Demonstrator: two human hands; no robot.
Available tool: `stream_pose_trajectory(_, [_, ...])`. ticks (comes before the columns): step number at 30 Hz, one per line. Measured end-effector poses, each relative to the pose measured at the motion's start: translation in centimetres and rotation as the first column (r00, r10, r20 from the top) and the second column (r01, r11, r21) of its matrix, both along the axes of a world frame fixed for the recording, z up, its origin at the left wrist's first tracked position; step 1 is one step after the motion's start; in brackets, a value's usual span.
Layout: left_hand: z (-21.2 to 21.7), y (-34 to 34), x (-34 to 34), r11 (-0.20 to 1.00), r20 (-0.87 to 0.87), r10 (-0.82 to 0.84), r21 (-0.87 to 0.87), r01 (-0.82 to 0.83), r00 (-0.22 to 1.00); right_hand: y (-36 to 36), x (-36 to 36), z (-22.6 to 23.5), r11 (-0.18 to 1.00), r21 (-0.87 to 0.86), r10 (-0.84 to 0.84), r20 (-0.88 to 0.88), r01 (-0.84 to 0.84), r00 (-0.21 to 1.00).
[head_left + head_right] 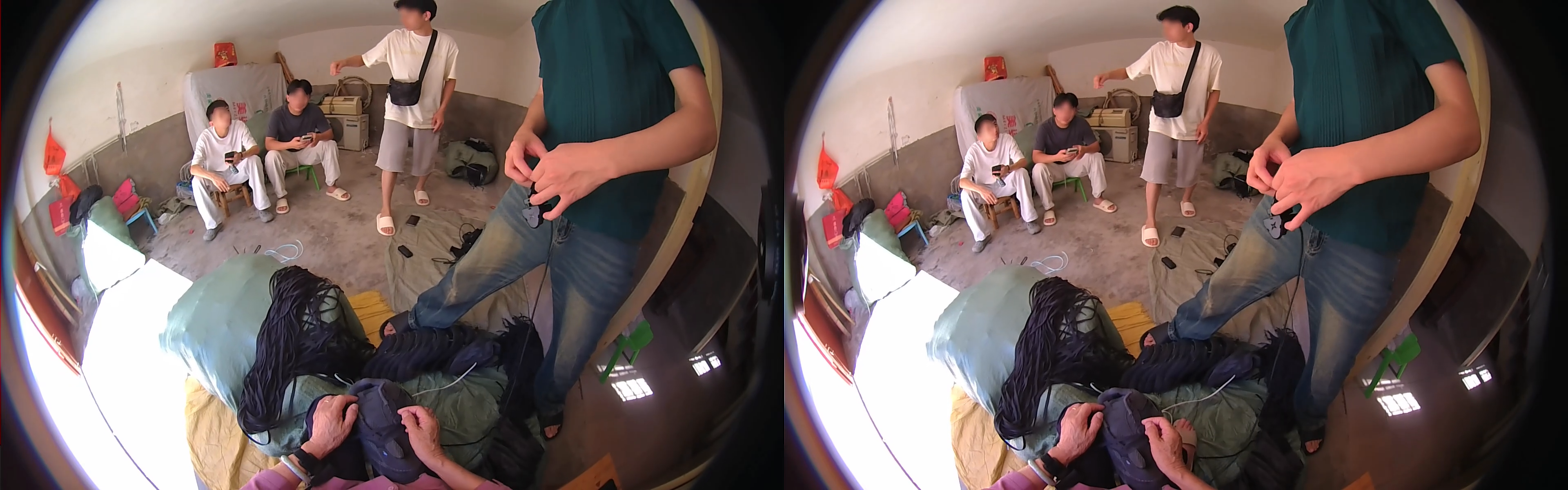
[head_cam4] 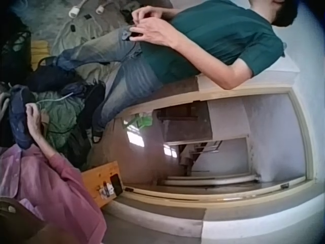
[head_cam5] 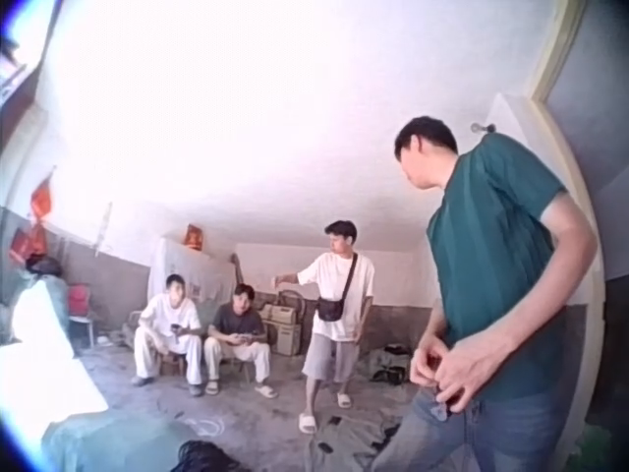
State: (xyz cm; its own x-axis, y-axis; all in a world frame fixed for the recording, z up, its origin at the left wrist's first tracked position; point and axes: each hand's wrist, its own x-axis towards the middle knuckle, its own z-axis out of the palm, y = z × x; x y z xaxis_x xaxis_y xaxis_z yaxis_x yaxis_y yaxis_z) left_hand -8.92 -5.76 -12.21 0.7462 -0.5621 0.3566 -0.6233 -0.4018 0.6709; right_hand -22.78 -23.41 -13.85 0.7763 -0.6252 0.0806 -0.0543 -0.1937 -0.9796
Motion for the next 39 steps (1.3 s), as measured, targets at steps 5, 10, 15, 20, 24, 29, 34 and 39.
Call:
stream_pose_trajectory(5, [0.1, 0.0, -0.1, 1.000, 0.023, 0.006, -0.002, -0.006, 1.000, 0.1, 0.0, 0.1, 1.000, -0.002, -0.019, 0.031, 0.019, 0.999])
stream_pose_trajectory(10, [0.1, 0.0, -0.1, 1.000, -0.016, -0.011, 0.016, 0.011, 1.000, -0.2, -0.1, 0.1, 1.000, 0.008, -0.011, 0.025, 0.011, 1.000])
stream_pose_trajectory(15, [-0.2, 0.2, 0.0, 1.000, 0.010, 0.005, 0.001, -0.005, 1.000, -0.2, 0.1, -0.7, 0.997, 0.072, 0.017, 0.034, -0.020, 0.999])
stream_pose_trajectory(20, [-0.1, 0.0, 0.2, 0.999, -0.010, -0.025, 0.026, 0.026, 1.000, -0.2, 0.1, -1.0, 0.995, 0.103, -0.002, 0.020, 0.000, 1.000])
stream_pose_trajectory(24, [0.1, -0.1, 0.2, 0.999, -0.010, -0.025, 0.026, 0.025, 1.000, -0.4, 0.1, -1.1, 0.988, 0.155, 0.001, 0.047, -0.008, 0.999])
stream_pose_trajectory(29, [-0.3, 0.2, 0.4, 0.999, -0.012, -0.031, 0.022, 0.031, 0.999, -0.2, 0.2, -1.1, 0.985, 0.172, -0.003, 0.039, -0.004, 0.999])
stream_pose_trajectory(34, [-0.3, 0.1, 0.4, 0.999, -0.006, -0.019, 0.041, 0.019, 1.000, 0.0, 0.1, -0.3, 0.991, 0.136, -0.001, 0.033, -0.004, 0.999])
stream_pose_trajectory(39, [0.2, 0.0, 0.2, 0.999, -0.013, -0.027, 0.044, 0.027, 1.000, 0.2, 0.1, 0.2, 0.984, 0.175, -0.032, 0.066, 0.020, 0.997])
